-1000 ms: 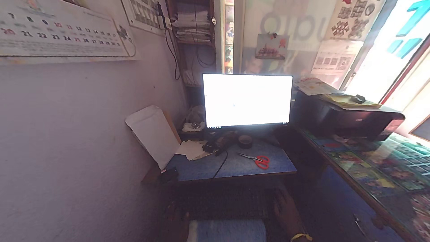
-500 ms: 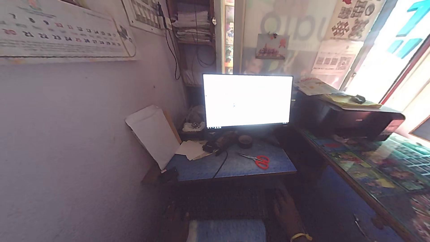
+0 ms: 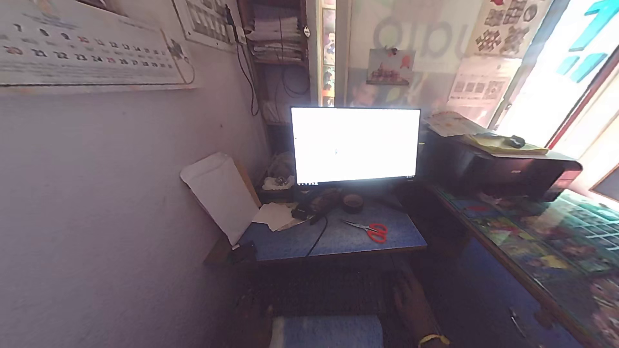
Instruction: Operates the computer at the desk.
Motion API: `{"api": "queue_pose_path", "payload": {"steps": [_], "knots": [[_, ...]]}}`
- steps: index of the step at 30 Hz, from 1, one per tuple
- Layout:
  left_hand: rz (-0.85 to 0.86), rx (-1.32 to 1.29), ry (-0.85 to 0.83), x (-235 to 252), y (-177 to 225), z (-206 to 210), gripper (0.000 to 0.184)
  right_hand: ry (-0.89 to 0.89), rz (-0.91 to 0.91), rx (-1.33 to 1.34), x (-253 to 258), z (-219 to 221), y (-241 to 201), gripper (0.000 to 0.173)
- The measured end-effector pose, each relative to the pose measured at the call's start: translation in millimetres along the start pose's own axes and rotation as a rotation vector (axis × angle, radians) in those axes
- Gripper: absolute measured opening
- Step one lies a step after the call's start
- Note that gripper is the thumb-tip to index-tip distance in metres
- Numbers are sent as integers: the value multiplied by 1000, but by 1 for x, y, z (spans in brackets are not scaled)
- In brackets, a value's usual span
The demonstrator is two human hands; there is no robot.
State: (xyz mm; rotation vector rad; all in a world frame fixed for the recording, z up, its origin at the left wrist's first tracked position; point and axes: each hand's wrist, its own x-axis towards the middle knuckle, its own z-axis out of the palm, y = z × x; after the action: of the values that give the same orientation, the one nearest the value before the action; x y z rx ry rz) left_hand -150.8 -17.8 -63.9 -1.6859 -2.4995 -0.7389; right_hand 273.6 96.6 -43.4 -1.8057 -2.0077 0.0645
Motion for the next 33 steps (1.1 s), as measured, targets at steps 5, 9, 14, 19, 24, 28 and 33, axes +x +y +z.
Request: {"api": "queue_pose_path", "payload": {"steps": [5,9,14,19,24,28,33], "knots": [[0,14,-1,-1,-2,5,63,-8,3,3,-1,-1,-1,48],[7,11,1,0,-2,3,64,17,-9,2,0,0,0,47],[11,9,8,0,-2,5,63,-6,3,7,-1,-1,-1,47],[0,18,-2,1,-3,5,64,8,-2,5,0,1,0,47],[7,13,5,1,-3,7,64,0,1,4,0,1,1,47],[5,9,9,1,-3,6,64,20,-7,11,1,2,1,47],[-6,11,-14,2,-1,3,64,1,2,7,1,-1,-1,48]]}}
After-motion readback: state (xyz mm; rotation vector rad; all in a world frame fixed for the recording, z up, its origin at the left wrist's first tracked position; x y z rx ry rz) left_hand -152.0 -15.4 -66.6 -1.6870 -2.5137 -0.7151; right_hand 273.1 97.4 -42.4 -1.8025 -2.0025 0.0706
